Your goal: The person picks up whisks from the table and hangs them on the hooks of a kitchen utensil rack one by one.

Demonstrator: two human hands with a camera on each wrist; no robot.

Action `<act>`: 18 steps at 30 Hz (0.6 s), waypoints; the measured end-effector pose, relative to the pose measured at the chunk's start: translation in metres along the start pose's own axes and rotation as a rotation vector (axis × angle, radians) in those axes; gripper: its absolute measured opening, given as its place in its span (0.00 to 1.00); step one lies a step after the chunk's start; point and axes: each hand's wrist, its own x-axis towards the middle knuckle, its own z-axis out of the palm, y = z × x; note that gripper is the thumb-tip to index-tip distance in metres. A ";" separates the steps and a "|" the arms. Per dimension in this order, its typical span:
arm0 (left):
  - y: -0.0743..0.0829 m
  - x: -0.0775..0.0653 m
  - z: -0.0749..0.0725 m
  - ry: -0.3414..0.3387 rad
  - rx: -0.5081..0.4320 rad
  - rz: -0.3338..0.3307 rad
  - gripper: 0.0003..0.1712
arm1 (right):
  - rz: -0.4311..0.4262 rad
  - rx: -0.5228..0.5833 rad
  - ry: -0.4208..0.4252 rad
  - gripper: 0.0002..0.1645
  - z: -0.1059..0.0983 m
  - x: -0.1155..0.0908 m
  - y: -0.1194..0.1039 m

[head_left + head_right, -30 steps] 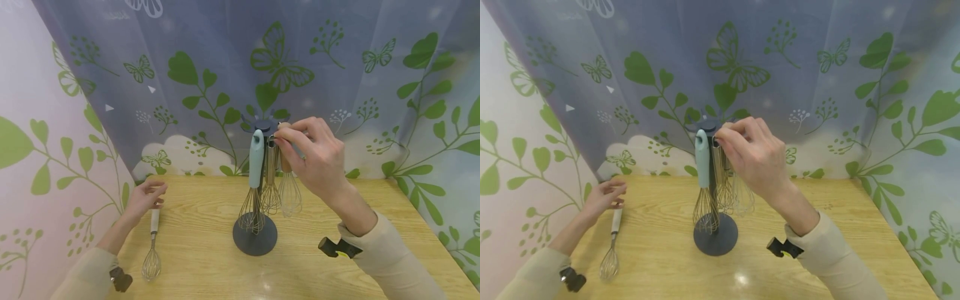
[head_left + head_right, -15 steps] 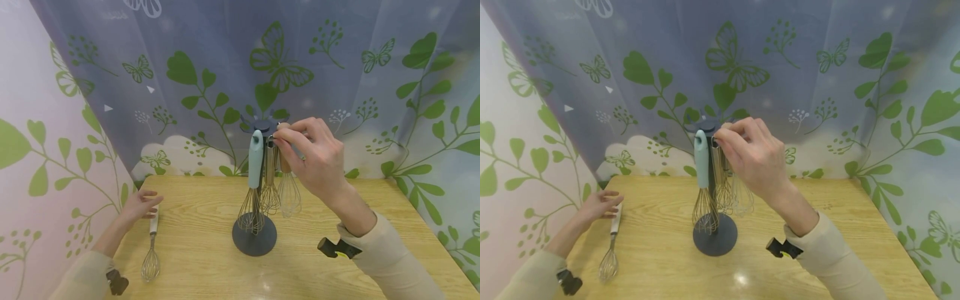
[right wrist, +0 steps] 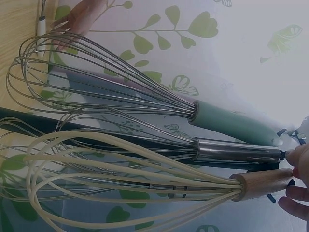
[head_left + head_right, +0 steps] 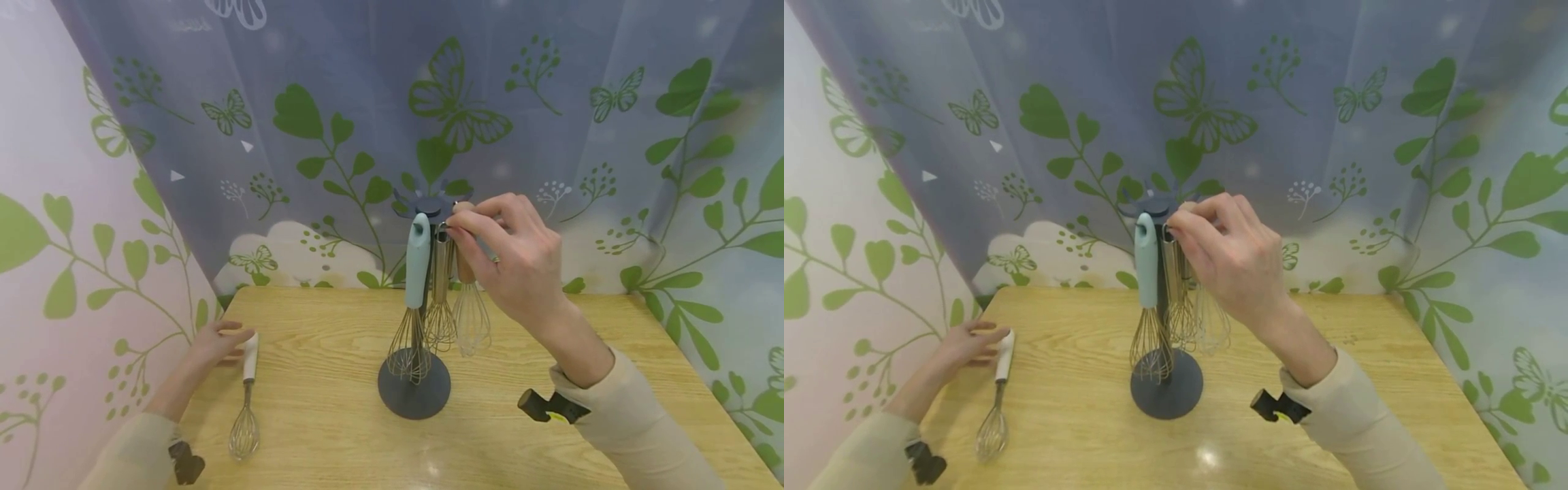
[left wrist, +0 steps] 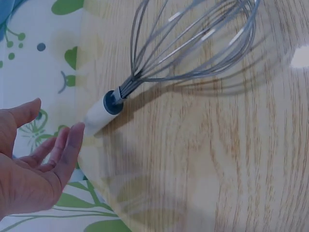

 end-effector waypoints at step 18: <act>-0.015 0.008 0.001 0.052 -0.002 -0.093 0.45 | 0.009 -0.003 -0.002 0.16 0.001 0.000 -0.002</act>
